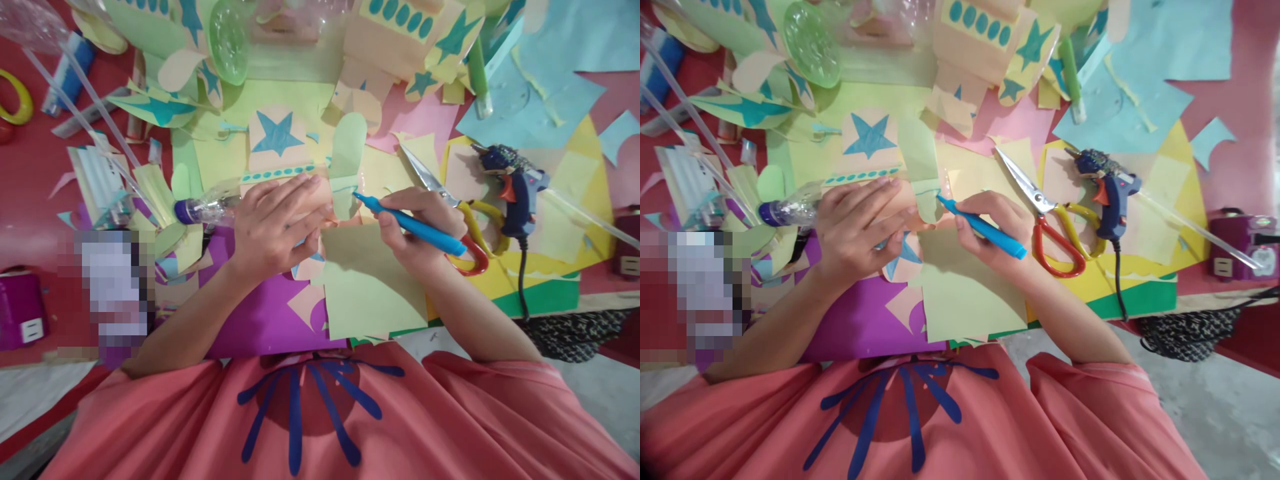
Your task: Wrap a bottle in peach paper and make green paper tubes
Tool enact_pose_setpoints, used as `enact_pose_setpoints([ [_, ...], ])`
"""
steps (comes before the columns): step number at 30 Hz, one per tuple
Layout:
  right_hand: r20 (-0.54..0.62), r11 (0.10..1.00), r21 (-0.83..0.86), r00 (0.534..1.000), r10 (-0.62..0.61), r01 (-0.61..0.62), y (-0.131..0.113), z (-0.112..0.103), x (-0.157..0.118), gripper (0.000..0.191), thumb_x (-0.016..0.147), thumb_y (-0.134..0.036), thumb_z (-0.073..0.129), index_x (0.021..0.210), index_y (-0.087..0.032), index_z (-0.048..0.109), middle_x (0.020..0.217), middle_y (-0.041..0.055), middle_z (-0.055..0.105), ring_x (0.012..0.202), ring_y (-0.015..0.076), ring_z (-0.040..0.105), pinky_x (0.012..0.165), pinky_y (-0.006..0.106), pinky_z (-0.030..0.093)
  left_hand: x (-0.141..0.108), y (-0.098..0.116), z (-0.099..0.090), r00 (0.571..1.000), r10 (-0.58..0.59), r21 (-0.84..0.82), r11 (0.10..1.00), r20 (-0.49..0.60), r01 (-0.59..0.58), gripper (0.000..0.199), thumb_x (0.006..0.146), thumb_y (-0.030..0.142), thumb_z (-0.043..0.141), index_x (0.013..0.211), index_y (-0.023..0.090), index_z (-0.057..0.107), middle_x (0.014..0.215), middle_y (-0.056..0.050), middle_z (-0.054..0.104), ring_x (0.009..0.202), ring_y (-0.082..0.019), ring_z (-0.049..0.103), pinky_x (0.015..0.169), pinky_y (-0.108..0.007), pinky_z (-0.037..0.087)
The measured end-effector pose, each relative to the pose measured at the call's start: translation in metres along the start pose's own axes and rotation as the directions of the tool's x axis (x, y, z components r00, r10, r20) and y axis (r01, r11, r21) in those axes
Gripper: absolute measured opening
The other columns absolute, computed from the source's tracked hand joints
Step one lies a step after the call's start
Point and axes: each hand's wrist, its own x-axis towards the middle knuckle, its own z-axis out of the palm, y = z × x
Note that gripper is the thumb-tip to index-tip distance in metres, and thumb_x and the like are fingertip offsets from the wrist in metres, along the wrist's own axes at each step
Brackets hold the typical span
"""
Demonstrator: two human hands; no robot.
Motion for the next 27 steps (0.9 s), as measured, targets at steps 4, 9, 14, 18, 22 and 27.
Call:
enact_pose_setpoints([
  [4, 0.023, 1.0, -0.007, 1.0, -0.019, 0.019, 0.0, 0.0, -0.001, 0.015, 0.081, -0.017, 0.065, 0.092, -0.025, 0.06, 0.075, -0.0025, 0.069, 0.065, 0.0129, 0.067, 0.055, 0.027, 0.057, 0.001, 0.0, -0.001, 1.0, -0.016, -0.008, 1.0, 0.015, 0.016, 0.029, 0.09, 0.03, 0.049, 0.116, 0.03, 0.062, 0.126, -0.005, 0.067, 0.119, -0.019, 0.061, 0.099, -0.034, 0.044],
  [9, 0.045, 0.997, -0.009, 0.996, -0.072, 0.072, -0.004, 0.001, 0.003, 0.014, 0.079, -0.014, 0.065, 0.088, -0.023, 0.06, 0.07, -0.002, 0.068, 0.06, 0.0119, 0.066, 0.054, 0.024, 0.056, 0.003, 0.0, -0.002, 1.0, 0.03, 0.05, 0.998, -0.007, -0.029, 0.028, 0.088, 0.029, 0.051, 0.113, 0.024, 0.064, 0.12, -0.01, 0.069, 0.116, -0.02, 0.063, 0.096, -0.034, 0.045],
  [14, 0.08, 0.994, 0.01, 0.991, -0.109, 0.109, -0.008, 0.003, 0.007, 0.016, 0.078, -0.011, 0.063, 0.088, -0.023, 0.059, 0.067, -0.0018, 0.067, 0.057, 0.0127, 0.065, 0.052, 0.025, 0.056, 0.0, 0.0, -0.001, 1.0, 0.005, 0.027, 1.0, 0.03, -0.006, 0.031, 0.091, 0.032, 0.049, 0.119, 0.027, 0.061, 0.127, -0.007, 0.066, 0.122, -0.019, 0.059, 0.1, -0.033, 0.041],
  [18, 0.102, 0.992, 0.054, 0.988, -0.118, 0.112, -0.01, 0.007, 0.006, 0.016, 0.08, -0.011, 0.061, 0.089, -0.024, 0.057, 0.068, 0.0001, 0.067, 0.057, 0.0143, 0.065, 0.051, 0.028, 0.056, 0.0, 0.0, -0.001, 0.999, 0.008, 0.058, 0.998, 0.035, -0.01, 0.03, 0.091, 0.033, 0.049, 0.118, 0.028, 0.062, 0.126, -0.007, 0.067, 0.12, -0.019, 0.06, 0.098, -0.034, 0.043],
  [22, 0.136, 0.991, 0.069, 0.983, -0.125, 0.116, -0.01, 0.008, 0.004, 0.017, 0.082, -0.013, 0.06, 0.09, -0.027, 0.056, 0.069, -0.0003, 0.067, 0.059, 0.0155, 0.066, 0.051, 0.03, 0.057, 0.003, 0.001, -0.002, 1.0, 0.024, 0.044, 0.999, -0.005, -0.024, 0.029, 0.088, 0.03, 0.055, 0.114, 0.023, 0.065, 0.12, -0.01, 0.069, 0.116, -0.02, 0.063, 0.097, -0.034, 0.044],
  [27, 0.13, 0.989, 0.093, 0.983, -0.126, 0.114, -0.009, 0.009, 0.004, 0.02, 0.08, -0.01, 0.062, 0.091, -0.026, 0.057, 0.069, 0.0006, 0.067, 0.059, 0.0159, 0.066, 0.052, 0.03, 0.057, 0.005, 0.001, -0.001, 0.998, 0.045, 0.061, 0.997, -0.038, -0.043, 0.027, 0.086, 0.03, 0.057, 0.11, 0.023, 0.066, 0.115, -0.01, 0.071, 0.111, -0.021, 0.065, 0.094, -0.034, 0.047],
])
